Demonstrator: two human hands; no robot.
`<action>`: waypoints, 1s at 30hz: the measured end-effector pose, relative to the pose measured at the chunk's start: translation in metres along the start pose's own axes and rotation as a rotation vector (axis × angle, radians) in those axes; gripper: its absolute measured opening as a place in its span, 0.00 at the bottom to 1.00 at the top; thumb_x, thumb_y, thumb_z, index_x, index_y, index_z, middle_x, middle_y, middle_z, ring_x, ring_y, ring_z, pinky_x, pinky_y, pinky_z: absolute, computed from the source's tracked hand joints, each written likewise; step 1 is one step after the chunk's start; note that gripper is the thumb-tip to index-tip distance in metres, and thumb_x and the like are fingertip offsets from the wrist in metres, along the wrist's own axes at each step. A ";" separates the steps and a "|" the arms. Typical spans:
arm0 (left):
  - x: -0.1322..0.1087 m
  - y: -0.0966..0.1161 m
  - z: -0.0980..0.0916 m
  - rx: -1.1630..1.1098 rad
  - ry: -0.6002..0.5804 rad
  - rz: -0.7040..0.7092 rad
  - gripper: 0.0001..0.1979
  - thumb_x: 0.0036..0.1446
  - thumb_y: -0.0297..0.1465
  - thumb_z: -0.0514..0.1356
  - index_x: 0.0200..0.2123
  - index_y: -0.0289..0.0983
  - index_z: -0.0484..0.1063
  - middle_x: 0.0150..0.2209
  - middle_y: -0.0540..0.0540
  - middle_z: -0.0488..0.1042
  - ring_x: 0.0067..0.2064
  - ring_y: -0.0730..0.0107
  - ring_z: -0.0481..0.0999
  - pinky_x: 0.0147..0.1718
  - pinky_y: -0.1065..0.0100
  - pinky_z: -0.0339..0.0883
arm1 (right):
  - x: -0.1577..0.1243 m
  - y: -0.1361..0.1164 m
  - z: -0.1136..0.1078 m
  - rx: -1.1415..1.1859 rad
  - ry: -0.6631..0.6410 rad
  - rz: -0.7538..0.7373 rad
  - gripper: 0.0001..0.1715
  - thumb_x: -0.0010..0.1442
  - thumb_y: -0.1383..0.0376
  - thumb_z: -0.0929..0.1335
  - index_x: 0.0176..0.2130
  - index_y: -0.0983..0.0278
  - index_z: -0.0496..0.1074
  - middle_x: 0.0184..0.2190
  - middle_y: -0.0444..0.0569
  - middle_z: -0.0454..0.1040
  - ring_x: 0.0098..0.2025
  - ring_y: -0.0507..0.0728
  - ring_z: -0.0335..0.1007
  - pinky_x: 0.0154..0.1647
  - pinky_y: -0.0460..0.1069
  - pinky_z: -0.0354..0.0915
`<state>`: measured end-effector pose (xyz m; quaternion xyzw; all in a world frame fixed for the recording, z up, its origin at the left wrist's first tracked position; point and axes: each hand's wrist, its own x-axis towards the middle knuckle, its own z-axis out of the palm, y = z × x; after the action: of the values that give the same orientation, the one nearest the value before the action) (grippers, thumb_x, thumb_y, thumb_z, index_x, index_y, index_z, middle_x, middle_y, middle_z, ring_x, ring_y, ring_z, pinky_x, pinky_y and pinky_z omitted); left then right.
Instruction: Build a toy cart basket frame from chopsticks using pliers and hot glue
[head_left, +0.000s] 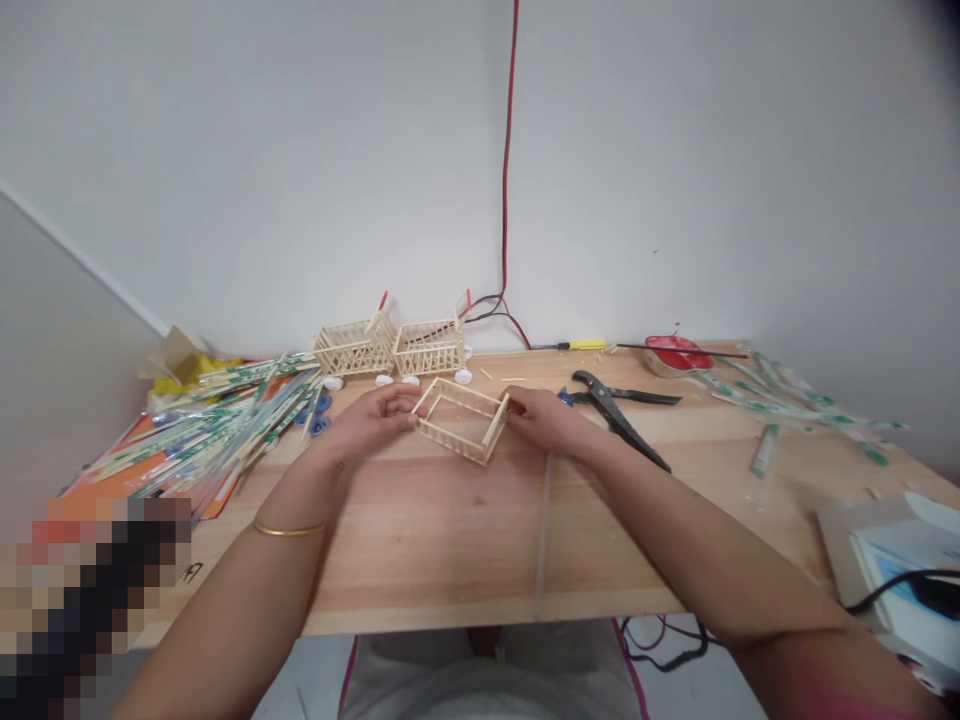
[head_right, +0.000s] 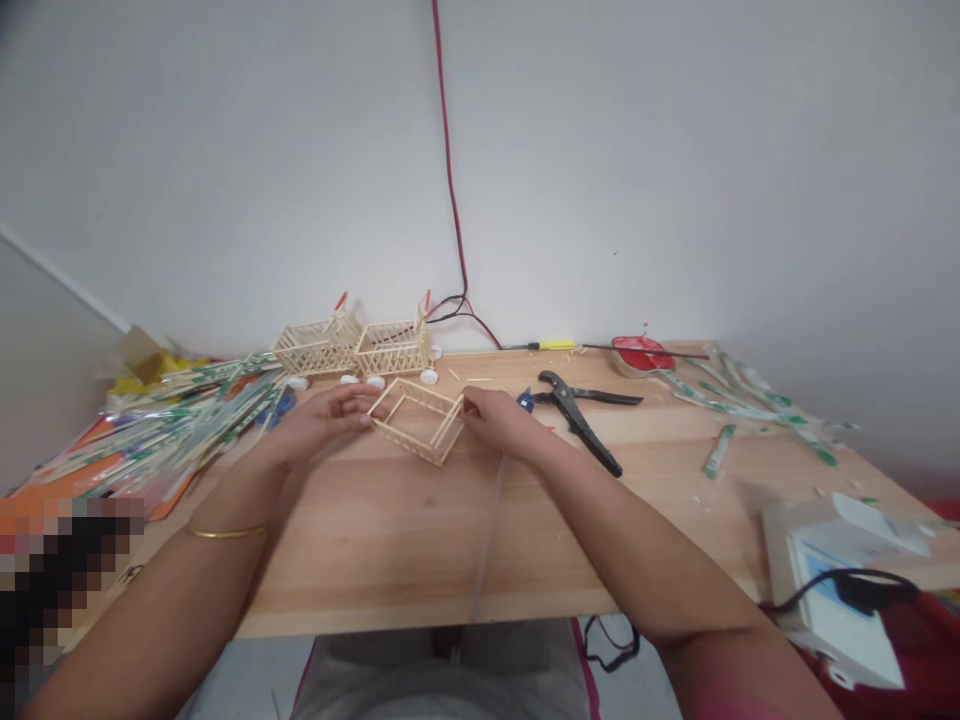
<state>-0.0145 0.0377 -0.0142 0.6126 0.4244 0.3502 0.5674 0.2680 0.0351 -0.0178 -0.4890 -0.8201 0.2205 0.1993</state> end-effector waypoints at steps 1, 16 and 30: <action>-0.001 0.002 0.000 -0.021 0.015 -0.014 0.23 0.45 0.33 0.67 0.46 0.36 0.68 0.35 0.44 0.78 0.38 0.67 0.77 0.38 0.65 0.67 | 0.000 0.001 0.000 -0.003 0.004 0.002 0.07 0.57 0.68 0.61 0.34 0.65 0.68 0.28 0.46 0.71 0.30 0.52 0.63 0.29 0.45 0.53; -0.003 0.006 -0.003 -0.159 0.195 0.021 0.23 0.45 0.35 0.68 0.45 0.37 0.71 0.38 0.43 0.78 0.37 0.68 0.76 0.36 0.67 0.69 | 0.001 -0.005 -0.005 0.512 -0.051 -0.015 0.08 0.54 0.61 0.66 0.31 0.65 0.67 0.28 0.44 0.71 0.31 0.51 0.66 0.35 0.46 0.60; -0.003 0.003 0.007 -0.260 0.109 -0.089 0.22 0.44 0.37 0.68 0.43 0.36 0.71 0.42 0.42 0.75 0.41 0.67 0.76 0.41 0.63 0.69 | -0.003 -0.015 -0.012 1.215 -0.105 0.270 0.14 0.47 0.60 0.74 0.31 0.66 0.73 0.25 0.43 0.72 0.25 0.46 0.66 0.28 0.42 0.61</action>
<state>-0.0088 0.0322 -0.0122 0.4946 0.4326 0.4096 0.6329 0.2645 0.0282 0.0000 -0.3761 -0.4881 0.6945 0.3716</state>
